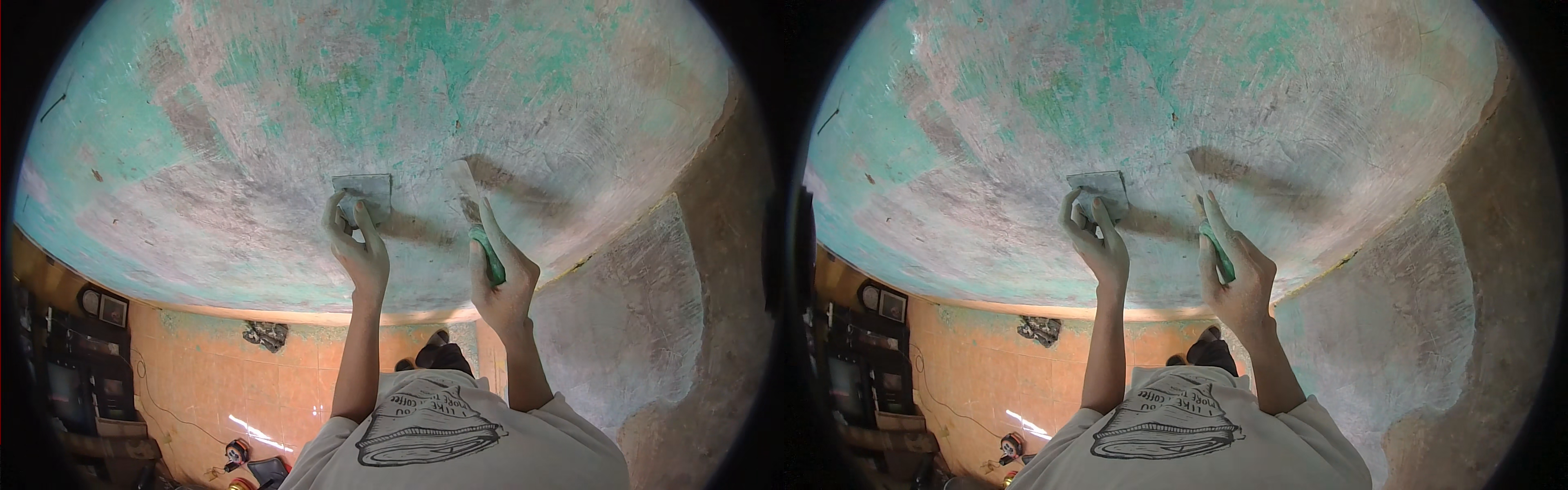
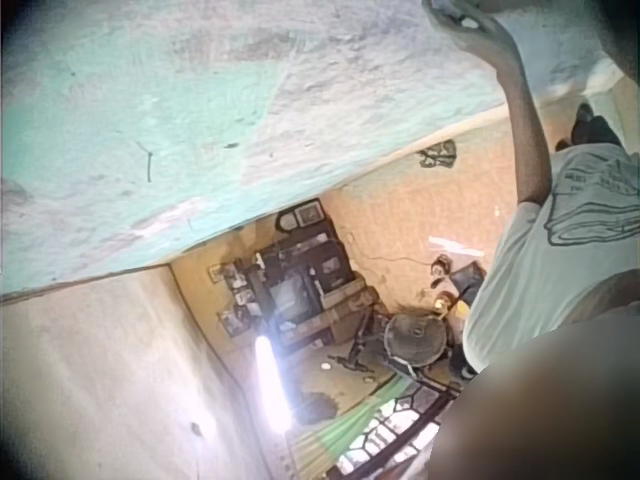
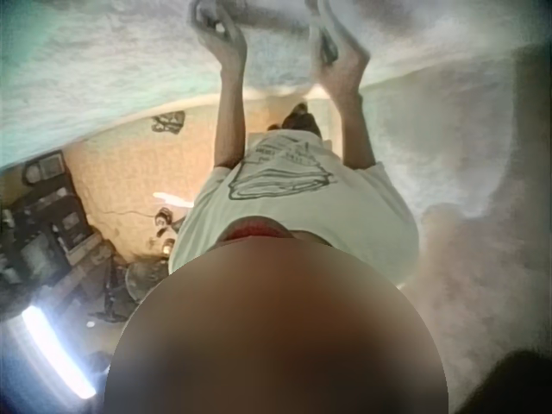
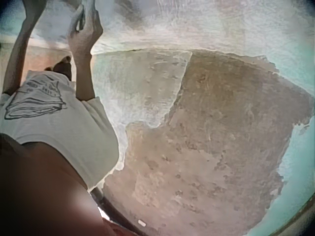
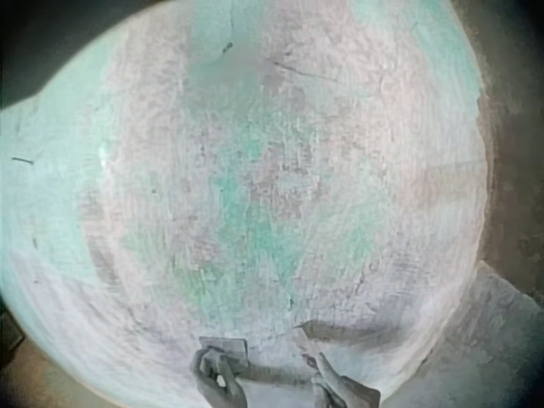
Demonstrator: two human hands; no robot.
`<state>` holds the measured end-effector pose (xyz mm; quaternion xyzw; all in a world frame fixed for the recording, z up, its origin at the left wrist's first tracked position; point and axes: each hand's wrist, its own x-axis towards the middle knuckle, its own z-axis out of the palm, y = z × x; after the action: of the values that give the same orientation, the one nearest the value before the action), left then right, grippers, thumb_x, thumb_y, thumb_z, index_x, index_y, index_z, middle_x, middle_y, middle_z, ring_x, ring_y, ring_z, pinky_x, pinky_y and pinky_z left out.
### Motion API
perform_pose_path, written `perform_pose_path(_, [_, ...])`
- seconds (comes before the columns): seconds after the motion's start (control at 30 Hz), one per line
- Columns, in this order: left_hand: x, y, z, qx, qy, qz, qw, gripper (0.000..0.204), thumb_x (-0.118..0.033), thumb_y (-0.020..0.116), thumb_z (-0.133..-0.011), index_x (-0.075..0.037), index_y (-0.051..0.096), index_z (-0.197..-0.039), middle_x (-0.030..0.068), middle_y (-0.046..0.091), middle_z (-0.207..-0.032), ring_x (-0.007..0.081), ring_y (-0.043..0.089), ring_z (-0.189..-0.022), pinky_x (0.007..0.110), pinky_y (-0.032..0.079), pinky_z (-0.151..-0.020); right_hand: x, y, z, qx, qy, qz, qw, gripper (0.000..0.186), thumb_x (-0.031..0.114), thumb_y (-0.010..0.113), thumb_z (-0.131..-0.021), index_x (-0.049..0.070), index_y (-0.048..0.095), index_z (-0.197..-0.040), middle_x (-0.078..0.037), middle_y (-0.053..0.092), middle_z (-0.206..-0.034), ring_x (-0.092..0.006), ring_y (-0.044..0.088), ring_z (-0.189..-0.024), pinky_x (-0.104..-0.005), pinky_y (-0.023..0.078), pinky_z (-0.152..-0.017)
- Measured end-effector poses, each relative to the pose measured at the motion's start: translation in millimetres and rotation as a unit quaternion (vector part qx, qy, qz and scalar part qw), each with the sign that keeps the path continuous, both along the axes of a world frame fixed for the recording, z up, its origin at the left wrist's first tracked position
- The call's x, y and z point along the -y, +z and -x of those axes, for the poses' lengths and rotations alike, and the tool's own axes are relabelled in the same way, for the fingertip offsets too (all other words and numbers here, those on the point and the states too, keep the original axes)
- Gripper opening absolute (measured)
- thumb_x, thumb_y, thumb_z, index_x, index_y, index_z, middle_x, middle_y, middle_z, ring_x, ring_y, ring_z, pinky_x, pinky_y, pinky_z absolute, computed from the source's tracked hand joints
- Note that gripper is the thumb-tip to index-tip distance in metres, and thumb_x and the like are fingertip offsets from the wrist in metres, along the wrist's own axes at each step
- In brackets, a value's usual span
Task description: Patching and smoothing a wall using a putty knife and a hawk.
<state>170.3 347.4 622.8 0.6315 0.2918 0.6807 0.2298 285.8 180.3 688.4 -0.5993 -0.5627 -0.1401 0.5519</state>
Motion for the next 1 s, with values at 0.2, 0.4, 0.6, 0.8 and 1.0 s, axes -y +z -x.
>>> perform_pose_path(0.2, [0, -3, -1, 0.004, 0.000, 0.008, 1.000, 0.036, -0.001, 0.055, -0.108, -0.001, 0.043, -0.141, 0.0045, 0.048, -0.085, 0.0112, 0.039, -0.072, 0.026, 0.039, -0.059, -4, 1, 5, -0.011, 0.003, 0.016, 1.000, 0.046, -0.001, 0.064, -0.097, -0.006, 0.060, -0.143, -0.019, 0.075, -0.092, -0.0116, 0.066, -0.075, -0.0260, 0.053, -0.068])
perform_pose_path(0.4, [-1, -4, -3, 0.028, -0.013, 0.002, 1.000, 0.035, -0.002, 0.055, -0.108, -0.001, 0.043, -0.141, 0.0032, 0.046, -0.083, 0.0112, 0.039, -0.071, 0.027, 0.038, -0.058, -3, -3, 3, -0.012, -0.001, 0.009, 1.000, 0.050, -0.002, 0.066, -0.097, -0.001, 0.060, -0.146, -0.015, 0.073, -0.087, -0.0127, 0.065, -0.070, -0.0274, 0.052, -0.063])
perform_pose_path(0.6, [-1, -3, -2, 0.001, -0.010, 0.015, 1.000, 0.035, -0.006, 0.052, -0.110, -0.003, 0.041, -0.143, 0.0064, 0.049, -0.094, 0.0101, 0.044, -0.077, 0.025, 0.047, -0.065, -2, -3, 0, -0.009, 0.002, 0.015, 1.000, 0.048, -0.003, 0.064, -0.097, -0.005, 0.060, -0.144, -0.015, 0.073, -0.087, -0.0113, 0.064, -0.073, -0.0254, 0.052, -0.066])
perform_pose_path(0.8, [-2, -5, -4, 0.017, 0.004, -0.003, 1.000, 0.035, -0.002, 0.055, -0.108, -0.002, 0.043, -0.141, 0.0029, 0.045, -0.082, 0.0110, 0.037, -0.070, 0.028, 0.036, -0.058, -2, -2, 3, -0.009, -0.002, 0.018, 1.000, 0.048, -0.003, 0.064, -0.096, -0.005, 0.060, -0.144, -0.014, 0.072, -0.086, -0.0113, 0.063, -0.072, -0.0258, 0.051, -0.066])
perform_pose_path(1.0, [0, -4, -4, 0.000, -0.006, 0.019, 1.000, 0.034, -0.007, 0.053, -0.110, -0.003, 0.042, -0.142, 0.0041, 0.045, -0.089, 0.0094, 0.039, -0.074, 0.024, 0.043, -0.063, 3, -1, 2, -0.017, -0.013, 0.046, 0.999, 0.048, -0.003, 0.063, -0.097, -0.005, 0.059, -0.144, -0.014, 0.072, -0.085, -0.0115, 0.063, -0.072, -0.0259, 0.050, -0.065])
